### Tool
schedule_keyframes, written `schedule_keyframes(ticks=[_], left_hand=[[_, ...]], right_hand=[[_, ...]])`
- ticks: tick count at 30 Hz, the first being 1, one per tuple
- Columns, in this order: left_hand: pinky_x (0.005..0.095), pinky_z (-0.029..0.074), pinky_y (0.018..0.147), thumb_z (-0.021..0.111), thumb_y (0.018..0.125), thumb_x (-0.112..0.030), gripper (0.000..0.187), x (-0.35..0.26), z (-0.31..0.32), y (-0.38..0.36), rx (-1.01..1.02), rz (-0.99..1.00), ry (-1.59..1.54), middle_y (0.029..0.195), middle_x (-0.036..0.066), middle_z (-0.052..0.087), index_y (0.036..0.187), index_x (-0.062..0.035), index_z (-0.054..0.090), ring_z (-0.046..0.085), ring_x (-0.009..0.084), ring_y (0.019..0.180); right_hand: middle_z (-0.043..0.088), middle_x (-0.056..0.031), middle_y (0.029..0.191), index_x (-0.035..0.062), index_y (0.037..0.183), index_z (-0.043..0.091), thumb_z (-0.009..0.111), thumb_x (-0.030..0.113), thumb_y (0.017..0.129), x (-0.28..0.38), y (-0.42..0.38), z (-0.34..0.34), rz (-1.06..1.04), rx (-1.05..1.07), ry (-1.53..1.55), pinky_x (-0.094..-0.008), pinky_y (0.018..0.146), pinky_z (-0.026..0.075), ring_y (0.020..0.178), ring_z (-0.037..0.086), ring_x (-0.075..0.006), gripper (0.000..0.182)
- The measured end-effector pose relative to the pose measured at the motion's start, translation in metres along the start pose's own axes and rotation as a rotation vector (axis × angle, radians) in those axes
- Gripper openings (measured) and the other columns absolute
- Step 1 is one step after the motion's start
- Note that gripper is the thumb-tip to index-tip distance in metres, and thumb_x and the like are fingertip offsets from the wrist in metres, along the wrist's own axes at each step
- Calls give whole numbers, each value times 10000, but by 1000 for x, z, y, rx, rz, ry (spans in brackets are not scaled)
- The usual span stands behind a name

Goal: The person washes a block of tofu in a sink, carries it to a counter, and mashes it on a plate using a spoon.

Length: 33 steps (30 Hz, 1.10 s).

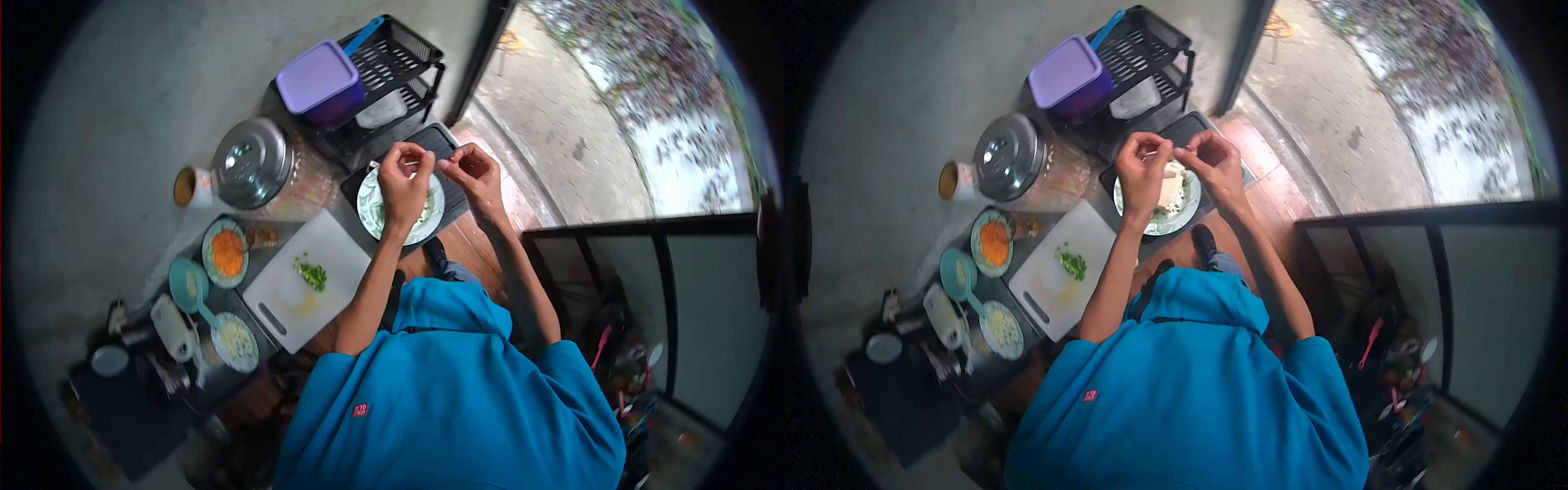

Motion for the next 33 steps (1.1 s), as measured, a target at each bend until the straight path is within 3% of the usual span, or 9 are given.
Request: schedule_keyframes(ticks=[6,7,9,11,12,15,18,25,33], left_hand=[[194,448,634,628,785,35,123,-71,20,-10,100,229,-219,731,6,536,764,-18,519,509,53,657],[284,458,824,674,754,-24,342,-46,44,-7,359,191,-66,1010,165,578,1057,24,524,579,186,929],[391,328,897,687,741,-125,591,-15,90,3,523,142,233,1165,190,353,1176,5,310,361,251,1076],[605,68,1044,712,714,-327,1126,28,138,-16,750,124,865,1473,240,-98,1413,-34,-120,-74,380,1371],[682,87,988,693,726,-394,1074,33,142,-25,799,221,791,1475,258,-21,1429,-31,-34,-4,415,1366],[381,269,1051,687,780,-287,681,45,138,-75,906,118,450,1352,232,369,1315,2,381,323,347,1286],[342,387,958,660,815,-157,505,102,118,-138,966,-18,321,1246,186,482,1242,19,455,494,253,1119],[193,355,566,653,798,-28,202,124,141,-333,1140,-285,163,713,-13,502,739,-62,463,446,54,633],[193,416,633,581,800,23,94,-5,168,-730,1741,-269,-98,757,-5,536,771,-38,516,507,66,706]], right_hand=[[506,5,624,26,642,520,622,135,849,68,-51,-13,-370,-333,-187,-207,542,359,599,456,-60,255],[505,-22,658,-12,629,506,601,162,867,91,-65,-20,-634,-442,-396,-232,594,412,611,487,-91,310],[577,-150,949,-61,961,563,588,227,880,63,-48,-73,-287,-519,-539,-278,751,463,801,578,-185,300],[183,-249,1448,28,1409,-129,571,317,887,-24,-56,-129,266,-440,48,-355,984,367,1219,417,-275,920],[265,-242,1410,17,1418,-52,570,316,889,-29,-68,-148,139,-507,-198,-352,986,364,1196,439,-271,869],[568,-186,1127,-2,1336,365,586,288,879,-18,-143,-130,24,-482,-174,-330,933,411,1096,520,-206,586],[637,-120,978,-22,1092,590,618,195,848,-45,-228,-135,-51,-626,-413,-304,787,492,887,603,-176,328],[526,1,670,15,764,554,691,120,771,-23,-494,-141,-116,-1300,-198,-229,594,432,650,491,-64,173],[491,27,658,52,684,485,632,0,704,-20,-902,-53,-238,-2053,-167,-214,608,424,648,485,-58,157]])
Point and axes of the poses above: each hand's wrist, its own y-axis towards the middle knuckle, its own z-axis out of the palm, x = y × z, the point moved 8 cm from there along y, towards the middle knuckle
